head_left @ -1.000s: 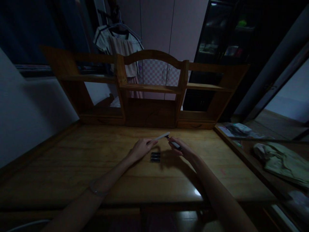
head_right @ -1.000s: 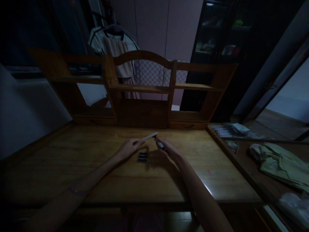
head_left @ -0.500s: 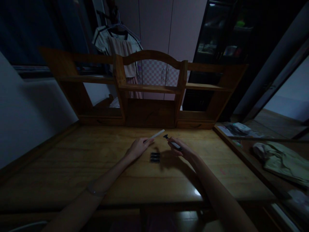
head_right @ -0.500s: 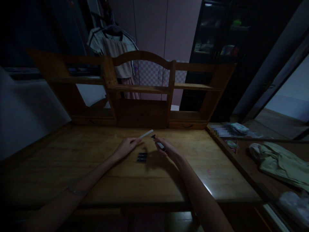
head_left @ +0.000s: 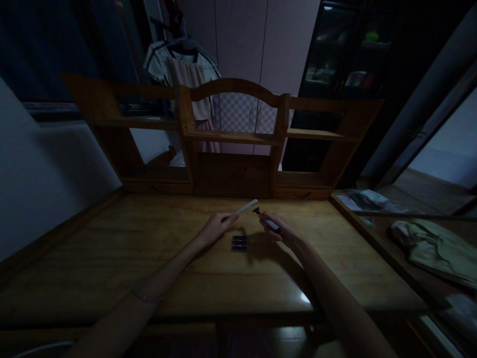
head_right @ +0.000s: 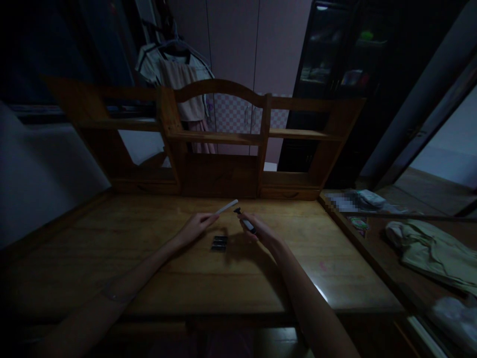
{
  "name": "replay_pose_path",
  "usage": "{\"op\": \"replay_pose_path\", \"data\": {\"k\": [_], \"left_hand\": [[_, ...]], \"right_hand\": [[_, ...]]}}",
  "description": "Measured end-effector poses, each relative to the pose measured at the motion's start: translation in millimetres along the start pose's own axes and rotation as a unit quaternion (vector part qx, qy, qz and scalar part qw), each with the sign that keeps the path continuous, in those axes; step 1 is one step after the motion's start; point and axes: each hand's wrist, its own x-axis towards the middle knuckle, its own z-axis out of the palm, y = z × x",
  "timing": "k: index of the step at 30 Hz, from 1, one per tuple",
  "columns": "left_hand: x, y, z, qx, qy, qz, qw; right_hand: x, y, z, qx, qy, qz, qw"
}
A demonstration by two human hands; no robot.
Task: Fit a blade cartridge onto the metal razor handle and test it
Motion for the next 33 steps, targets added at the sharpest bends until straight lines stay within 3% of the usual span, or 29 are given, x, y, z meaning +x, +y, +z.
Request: {"op": "replay_pose_path", "data": {"k": [4, 10, 15, 21, 26, 33], "left_hand": [[-0.8, 1.5, 3.7, -0.002, -0.017, -0.007, 1.0], [0.0, -2.7, -1.6, 0.018, 0.013, -0.005, 1.0], [-1.3, 1.1, 0.6, 0.008, -0.019, 0.019, 1.0], [-0.9, 0.0, -1.1, 0.006, 0.003, -0.004, 1.0], [-1.8, 0.6, 2.6, 0.014, -0.02, -0.001, 1.0], [-5.2, 10.3, -1.1, 0.013, 0.018, -0.012, 1.0]], "right_hand": [[0.8, -0.4, 0.2, -0.013, 0.013, 0.006, 1.0], [-0.1, -4.6, 2.8, -0.018, 0.018, 0.006, 1.0], [0.2, -2.3, 1.2, -0.019, 0.02, 0.013, 1.0], [1.2, -1.0, 0.6, -0.026, 0.027, 0.006, 0.999], [0.5, -3.3, 2.2, -0.027, 0.034, 0.003, 0.999], [2.8, 0.2, 0.5, -0.04, 0.041, 0.006, 0.998]]}}
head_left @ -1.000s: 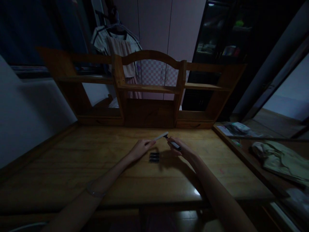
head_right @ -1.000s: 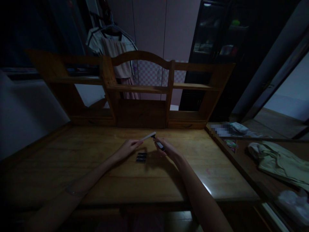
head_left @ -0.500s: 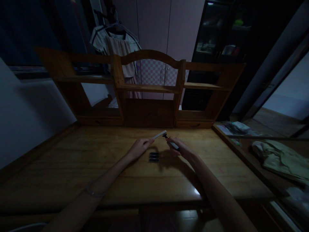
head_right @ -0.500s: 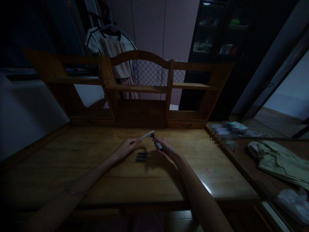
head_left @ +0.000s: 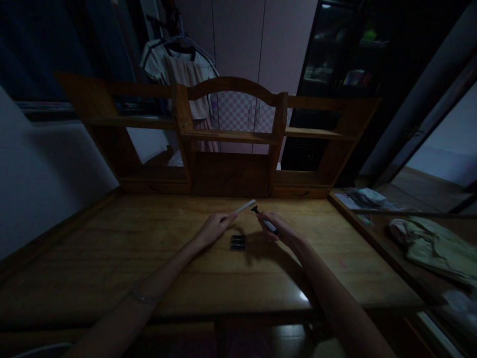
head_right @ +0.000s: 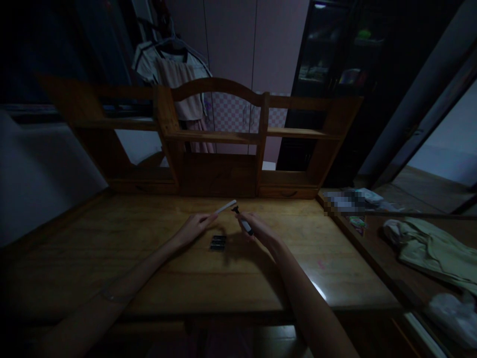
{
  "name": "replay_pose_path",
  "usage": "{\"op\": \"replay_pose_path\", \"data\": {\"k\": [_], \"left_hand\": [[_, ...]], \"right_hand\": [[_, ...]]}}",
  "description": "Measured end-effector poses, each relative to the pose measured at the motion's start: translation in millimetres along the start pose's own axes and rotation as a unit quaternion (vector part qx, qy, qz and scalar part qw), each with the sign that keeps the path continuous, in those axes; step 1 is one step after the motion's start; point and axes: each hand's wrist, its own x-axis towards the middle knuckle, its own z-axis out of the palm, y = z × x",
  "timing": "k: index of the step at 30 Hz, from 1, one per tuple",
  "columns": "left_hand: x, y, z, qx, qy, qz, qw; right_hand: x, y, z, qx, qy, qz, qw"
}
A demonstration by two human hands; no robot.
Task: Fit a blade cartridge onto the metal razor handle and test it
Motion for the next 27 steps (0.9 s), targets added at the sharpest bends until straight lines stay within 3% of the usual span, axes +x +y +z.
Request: {"op": "replay_pose_path", "data": {"k": [27], "left_hand": [[1.1, -4.8, 2.3, 0.023, 0.008, 0.009, 1.0]], "right_hand": [[-0.8, 1.1, -2.2, -0.012, 0.017, 0.0, 1.0]]}}
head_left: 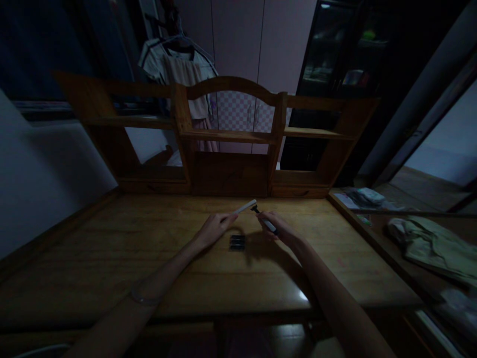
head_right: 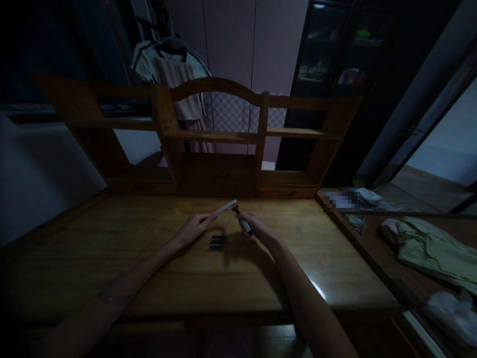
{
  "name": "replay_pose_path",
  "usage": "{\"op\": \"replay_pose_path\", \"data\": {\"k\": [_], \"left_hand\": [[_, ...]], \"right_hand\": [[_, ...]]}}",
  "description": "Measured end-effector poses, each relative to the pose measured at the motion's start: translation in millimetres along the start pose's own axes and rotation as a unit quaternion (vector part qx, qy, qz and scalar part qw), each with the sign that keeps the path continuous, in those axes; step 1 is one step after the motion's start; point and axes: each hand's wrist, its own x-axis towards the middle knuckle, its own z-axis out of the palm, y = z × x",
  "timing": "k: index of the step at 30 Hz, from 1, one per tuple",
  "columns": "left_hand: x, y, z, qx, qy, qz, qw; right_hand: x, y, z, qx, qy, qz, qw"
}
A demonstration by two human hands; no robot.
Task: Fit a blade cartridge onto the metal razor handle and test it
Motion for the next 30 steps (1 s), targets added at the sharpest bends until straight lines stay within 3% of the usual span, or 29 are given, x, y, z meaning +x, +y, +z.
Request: {"op": "replay_pose_path", "data": {"k": [10, 18, 30], "left_hand": [[1.2, -5.6, 2.0, 0.0, -0.034, 0.02, 0.999], [0.7, -5.1, 3.2, -0.001, -0.023, 0.019, 1.0], [-1.8, 4.5, 1.5, -0.016, -0.022, 0.012, 1.0]], "right_hand": [[0.4, -1.0, 1.3, -0.041, 0.005, 0.011, 0.999], [-0.2, -3.3, 4.6, -0.101, 0.042, 0.037, 0.993], [5.0, 4.1, 3.3, -0.109, 0.051, 0.064, 0.991]]}}
